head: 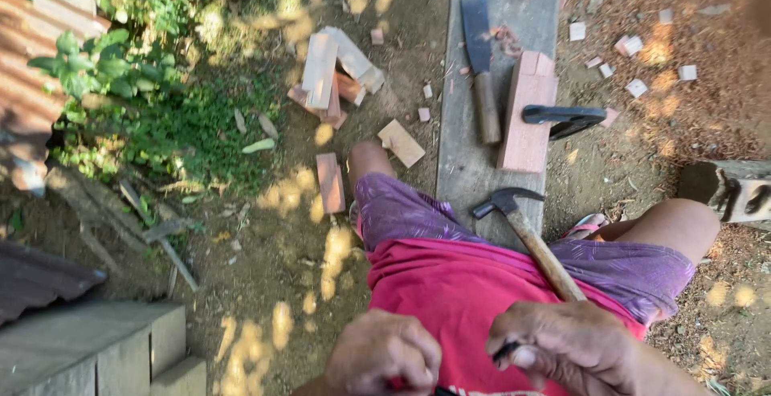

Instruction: Using a chisel and hammer to carve or shape a wooden block clamped to a bench.

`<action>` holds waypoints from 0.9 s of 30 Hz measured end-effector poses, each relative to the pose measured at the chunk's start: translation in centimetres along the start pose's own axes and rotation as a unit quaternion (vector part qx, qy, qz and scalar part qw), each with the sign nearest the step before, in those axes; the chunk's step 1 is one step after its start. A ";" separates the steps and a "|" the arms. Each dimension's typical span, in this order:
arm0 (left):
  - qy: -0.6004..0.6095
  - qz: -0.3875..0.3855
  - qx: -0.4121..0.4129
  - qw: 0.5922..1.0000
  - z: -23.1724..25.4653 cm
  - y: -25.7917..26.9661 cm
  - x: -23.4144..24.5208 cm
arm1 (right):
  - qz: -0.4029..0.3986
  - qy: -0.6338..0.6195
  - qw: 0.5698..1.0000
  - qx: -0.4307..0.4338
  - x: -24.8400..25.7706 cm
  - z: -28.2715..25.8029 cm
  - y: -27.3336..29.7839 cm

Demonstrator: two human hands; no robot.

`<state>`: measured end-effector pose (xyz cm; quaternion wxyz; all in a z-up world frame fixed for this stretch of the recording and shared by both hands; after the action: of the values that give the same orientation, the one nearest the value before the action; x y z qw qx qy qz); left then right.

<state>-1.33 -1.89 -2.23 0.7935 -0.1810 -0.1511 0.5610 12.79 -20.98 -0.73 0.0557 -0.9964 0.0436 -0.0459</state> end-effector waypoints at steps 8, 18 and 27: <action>-0.237 0.150 -0.001 0.960 3.0 -0.9 0.4 | -0.003 -0.086 0.991 -0.098 -1.7 3.5 2.5; 0.108 -0.042 0.032 0.993 1.3 1.8 0.2 | -0.071 0.030 0.997 0.012 -1.8 7.9 5.8; 0.175 -0.148 -0.125 0.965 0.1 3.7 -0.6 | -0.084 -0.042 0.988 0.120 -1.0 5.0 4.1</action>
<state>-4.66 -1.29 -3.84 0.8528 -0.3494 -0.1040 0.3739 11.93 -24.42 -6.27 0.1726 -0.9837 -0.0481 -0.0133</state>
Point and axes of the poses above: each hand's wrist, its own y-axis away from the middle knuckle, its own x-axis out of the back of the hand, z = x × y, the point moved 5 cm from there along -y, towards the middle knuckle, and after that the axes turned 15 degrees about -z, right-handed, at the moved point
